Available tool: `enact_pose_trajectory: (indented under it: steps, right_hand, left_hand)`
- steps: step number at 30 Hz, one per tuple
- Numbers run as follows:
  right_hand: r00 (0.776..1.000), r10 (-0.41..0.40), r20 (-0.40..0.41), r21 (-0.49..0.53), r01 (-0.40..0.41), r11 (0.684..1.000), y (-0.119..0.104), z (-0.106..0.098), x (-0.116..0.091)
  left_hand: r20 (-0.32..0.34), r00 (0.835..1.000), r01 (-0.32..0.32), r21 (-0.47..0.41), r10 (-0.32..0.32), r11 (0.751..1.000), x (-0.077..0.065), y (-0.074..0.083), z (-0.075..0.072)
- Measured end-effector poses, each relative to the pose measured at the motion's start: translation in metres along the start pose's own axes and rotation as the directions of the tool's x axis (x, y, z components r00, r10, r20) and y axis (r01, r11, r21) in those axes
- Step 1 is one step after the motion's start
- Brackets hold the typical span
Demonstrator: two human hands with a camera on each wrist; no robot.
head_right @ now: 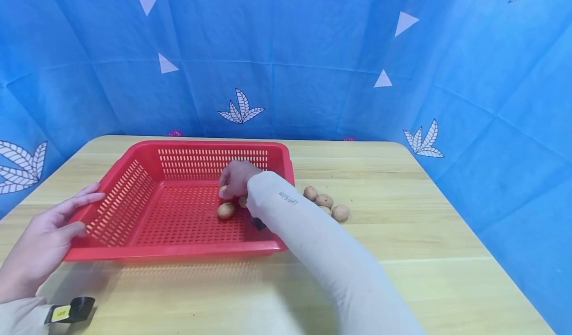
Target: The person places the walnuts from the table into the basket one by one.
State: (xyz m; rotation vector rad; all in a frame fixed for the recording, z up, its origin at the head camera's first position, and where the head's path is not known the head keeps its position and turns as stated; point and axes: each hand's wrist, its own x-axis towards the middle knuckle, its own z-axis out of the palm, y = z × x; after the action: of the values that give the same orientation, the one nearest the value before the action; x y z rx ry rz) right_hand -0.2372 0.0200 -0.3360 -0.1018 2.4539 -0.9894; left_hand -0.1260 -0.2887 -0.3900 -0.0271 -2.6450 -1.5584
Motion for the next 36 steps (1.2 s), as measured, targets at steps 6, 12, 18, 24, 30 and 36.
enact_pose_trajectory:
  steps: [6, 12, 18, 24, 30, 36]
  right_hand:
    - [0.999, -0.032, 0.028, -0.050, 0.033, 0.998, 0.000, -0.001, -0.001]
    - [0.997, -0.042, 0.058, -0.057, 0.045, 0.997, 0.002, -0.002, 0.001]
    - [0.996, -0.048, 0.071, -0.095, 0.055, 0.994, 0.000, -0.003, 0.000]
    - [0.999, -0.042, 0.023, 0.051, 0.041, 0.998, -0.001, -0.007, -0.008]
    - [0.995, -0.095, 0.013, 0.163, 0.091, 0.982, 0.000, -0.013, -0.008]
    - [0.995, -0.082, 0.060, 0.359, 0.055, 0.932, -0.006, -0.019, -0.019]
  left_hand:
    - [0.000, 1.000, -0.005, 0.000, 0.005, 1.000, 0.000, 0.000, 0.000]
    - [0.005, 1.000, 0.004, -0.001, -0.004, 1.000, 0.000, -0.001, 0.000]
    - [0.011, 1.000, 0.002, -0.002, -0.002, 1.000, 0.000, -0.001, 0.000]
    - [0.009, 1.000, -0.010, -0.008, 0.010, 1.000, 0.001, 0.000, -0.002]
    - [-0.003, 1.000, -0.020, -0.008, 0.020, 1.000, 0.000, 0.001, 0.000]
    - [0.007, 1.000, -0.016, -0.009, 0.016, 1.000, -0.002, 0.001, -0.001]
